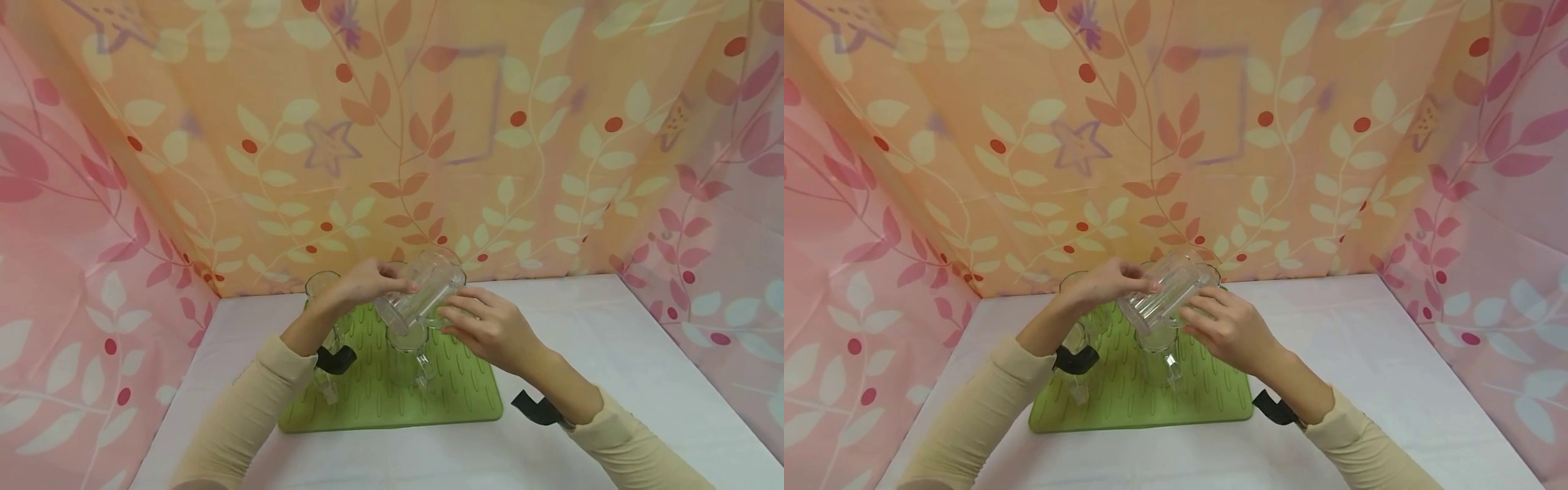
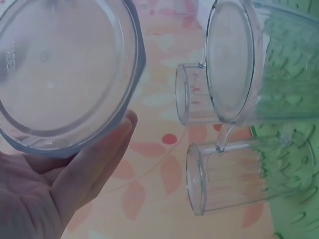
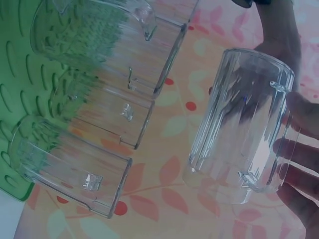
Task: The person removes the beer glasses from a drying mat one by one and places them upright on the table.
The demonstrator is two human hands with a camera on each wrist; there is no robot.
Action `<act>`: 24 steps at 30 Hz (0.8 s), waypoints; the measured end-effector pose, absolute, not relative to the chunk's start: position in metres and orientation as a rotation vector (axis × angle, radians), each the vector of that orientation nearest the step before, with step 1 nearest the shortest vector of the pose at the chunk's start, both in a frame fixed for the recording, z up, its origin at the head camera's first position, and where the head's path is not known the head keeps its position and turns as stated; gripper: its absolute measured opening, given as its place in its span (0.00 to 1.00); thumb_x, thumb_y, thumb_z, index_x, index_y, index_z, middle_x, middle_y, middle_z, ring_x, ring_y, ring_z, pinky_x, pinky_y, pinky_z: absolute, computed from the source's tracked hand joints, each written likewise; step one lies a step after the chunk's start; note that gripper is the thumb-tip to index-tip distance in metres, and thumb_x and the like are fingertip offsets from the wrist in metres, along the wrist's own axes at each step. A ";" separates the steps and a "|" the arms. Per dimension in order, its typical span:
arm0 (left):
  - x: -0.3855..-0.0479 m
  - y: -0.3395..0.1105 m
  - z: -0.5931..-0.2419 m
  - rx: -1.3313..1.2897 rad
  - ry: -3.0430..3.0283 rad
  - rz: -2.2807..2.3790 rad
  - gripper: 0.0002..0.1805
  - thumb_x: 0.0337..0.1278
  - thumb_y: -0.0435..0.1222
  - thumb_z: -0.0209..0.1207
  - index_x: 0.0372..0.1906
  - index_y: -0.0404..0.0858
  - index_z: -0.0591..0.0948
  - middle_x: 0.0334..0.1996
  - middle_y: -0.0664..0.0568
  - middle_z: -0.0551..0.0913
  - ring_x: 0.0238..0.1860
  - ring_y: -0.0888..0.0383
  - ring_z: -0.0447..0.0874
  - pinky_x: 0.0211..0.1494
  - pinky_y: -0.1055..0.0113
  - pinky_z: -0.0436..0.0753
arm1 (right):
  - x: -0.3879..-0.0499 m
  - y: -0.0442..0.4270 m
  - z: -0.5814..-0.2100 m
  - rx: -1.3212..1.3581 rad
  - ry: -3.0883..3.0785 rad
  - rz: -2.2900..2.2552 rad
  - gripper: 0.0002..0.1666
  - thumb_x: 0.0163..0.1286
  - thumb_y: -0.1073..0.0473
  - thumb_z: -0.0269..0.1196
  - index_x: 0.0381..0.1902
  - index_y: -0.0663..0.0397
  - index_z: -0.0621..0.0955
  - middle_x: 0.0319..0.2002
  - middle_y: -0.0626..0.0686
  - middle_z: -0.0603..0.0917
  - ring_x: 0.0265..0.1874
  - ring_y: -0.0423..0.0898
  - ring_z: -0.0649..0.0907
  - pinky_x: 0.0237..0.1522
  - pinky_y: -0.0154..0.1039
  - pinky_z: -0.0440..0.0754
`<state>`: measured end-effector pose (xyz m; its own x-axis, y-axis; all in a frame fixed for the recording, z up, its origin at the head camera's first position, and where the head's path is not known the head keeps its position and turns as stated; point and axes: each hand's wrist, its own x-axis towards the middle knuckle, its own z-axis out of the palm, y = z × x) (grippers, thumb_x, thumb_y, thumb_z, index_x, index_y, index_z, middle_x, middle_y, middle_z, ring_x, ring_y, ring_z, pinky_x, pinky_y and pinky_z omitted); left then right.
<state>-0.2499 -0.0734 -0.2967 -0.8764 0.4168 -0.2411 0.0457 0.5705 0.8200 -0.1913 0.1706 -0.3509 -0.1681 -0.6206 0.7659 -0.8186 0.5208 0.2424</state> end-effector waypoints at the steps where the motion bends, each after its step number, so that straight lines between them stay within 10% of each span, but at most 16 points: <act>1: -0.249 -0.074 -0.298 0.363 2.401 1.251 0.26 0.53 0.52 0.67 0.49 0.37 0.83 0.53 0.45 0.82 0.56 0.49 0.78 0.58 0.54 0.79 | -0.192 0.171 -0.351 1.193 -1.887 0.304 0.19 0.73 0.48 0.57 0.40 0.56 0.86 0.36 0.53 0.89 0.40 0.52 0.86 0.44 0.46 0.87; 24: -0.232 -0.079 -0.323 0.257 2.374 1.590 0.40 0.50 0.48 0.70 0.66 0.34 0.71 0.64 0.44 0.75 0.66 0.46 0.72 0.69 0.48 0.72 | -0.198 0.176 -0.341 1.095 -1.818 0.684 0.20 0.71 0.49 0.59 0.43 0.60 0.86 0.42 0.59 0.87 0.40 0.53 0.85 0.39 0.37 0.83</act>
